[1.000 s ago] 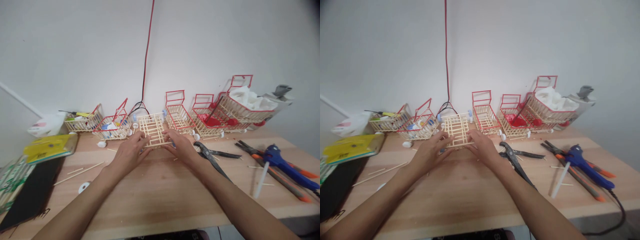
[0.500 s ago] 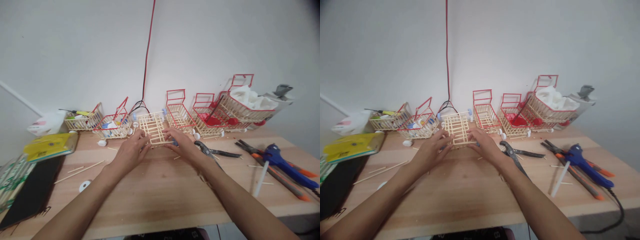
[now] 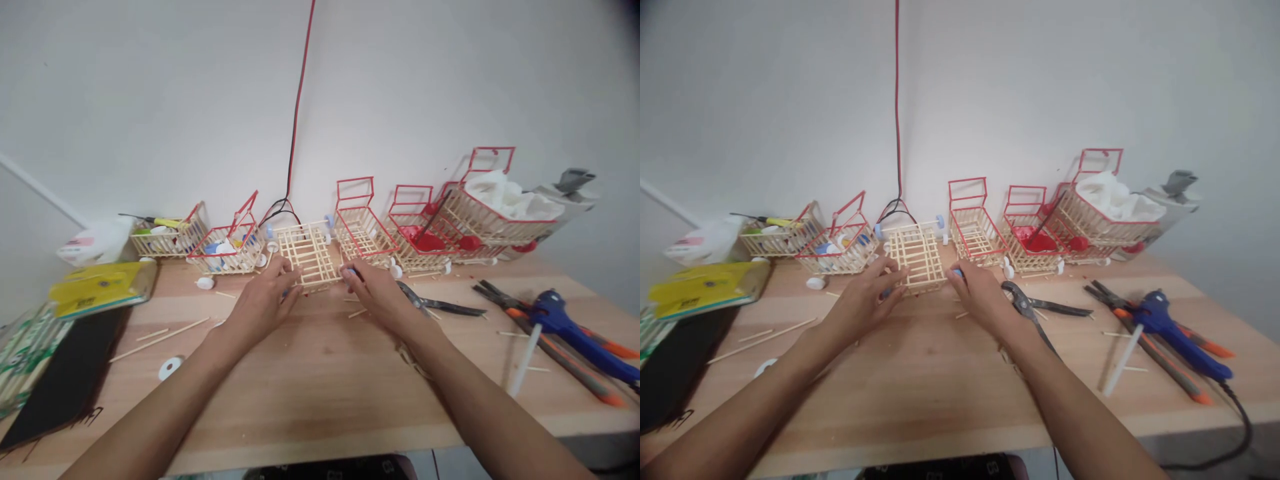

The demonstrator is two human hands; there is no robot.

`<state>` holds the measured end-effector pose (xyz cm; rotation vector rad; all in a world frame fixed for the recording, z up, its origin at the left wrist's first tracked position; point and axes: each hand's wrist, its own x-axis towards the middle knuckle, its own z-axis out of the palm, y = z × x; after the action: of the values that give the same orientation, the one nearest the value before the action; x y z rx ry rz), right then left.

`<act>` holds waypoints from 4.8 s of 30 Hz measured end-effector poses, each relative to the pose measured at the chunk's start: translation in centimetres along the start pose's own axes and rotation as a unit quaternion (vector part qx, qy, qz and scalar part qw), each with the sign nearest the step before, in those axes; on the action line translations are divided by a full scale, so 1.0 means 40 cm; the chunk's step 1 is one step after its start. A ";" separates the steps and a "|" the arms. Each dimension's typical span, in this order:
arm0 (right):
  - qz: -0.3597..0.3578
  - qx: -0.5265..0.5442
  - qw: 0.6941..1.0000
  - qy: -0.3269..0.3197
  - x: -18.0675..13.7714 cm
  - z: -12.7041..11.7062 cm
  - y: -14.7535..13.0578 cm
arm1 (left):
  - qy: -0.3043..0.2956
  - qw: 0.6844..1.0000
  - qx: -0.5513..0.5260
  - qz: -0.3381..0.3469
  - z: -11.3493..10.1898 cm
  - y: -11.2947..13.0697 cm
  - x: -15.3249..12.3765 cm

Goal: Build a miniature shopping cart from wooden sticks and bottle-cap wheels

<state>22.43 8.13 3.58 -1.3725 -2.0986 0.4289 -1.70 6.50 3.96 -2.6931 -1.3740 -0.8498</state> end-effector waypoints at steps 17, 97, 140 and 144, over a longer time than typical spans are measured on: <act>-0.001 -0.009 0.997 0.073 0.008 0.044 0.008 | 0.004 1.000 -0.024 -0.011 -0.010 0.015 0.002; -0.004 -0.004 0.997 0.072 0.016 0.059 -0.001 | 0.112 0.989 0.078 0.064 -0.056 -0.008 0.037; -0.018 -0.030 0.999 0.042 0.023 0.035 -0.013 | -0.014 0.961 0.276 -0.019 -0.004 -0.062 0.269; -0.026 -0.032 0.998 0.038 0.023 0.031 -0.015 | -0.007 0.961 0.275 -0.015 -0.001 -0.065 0.268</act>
<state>20.96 8.78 3.22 -1.3467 -2.0962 0.2849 1.38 16.16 8.35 -2.2554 -1.3988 -0.3673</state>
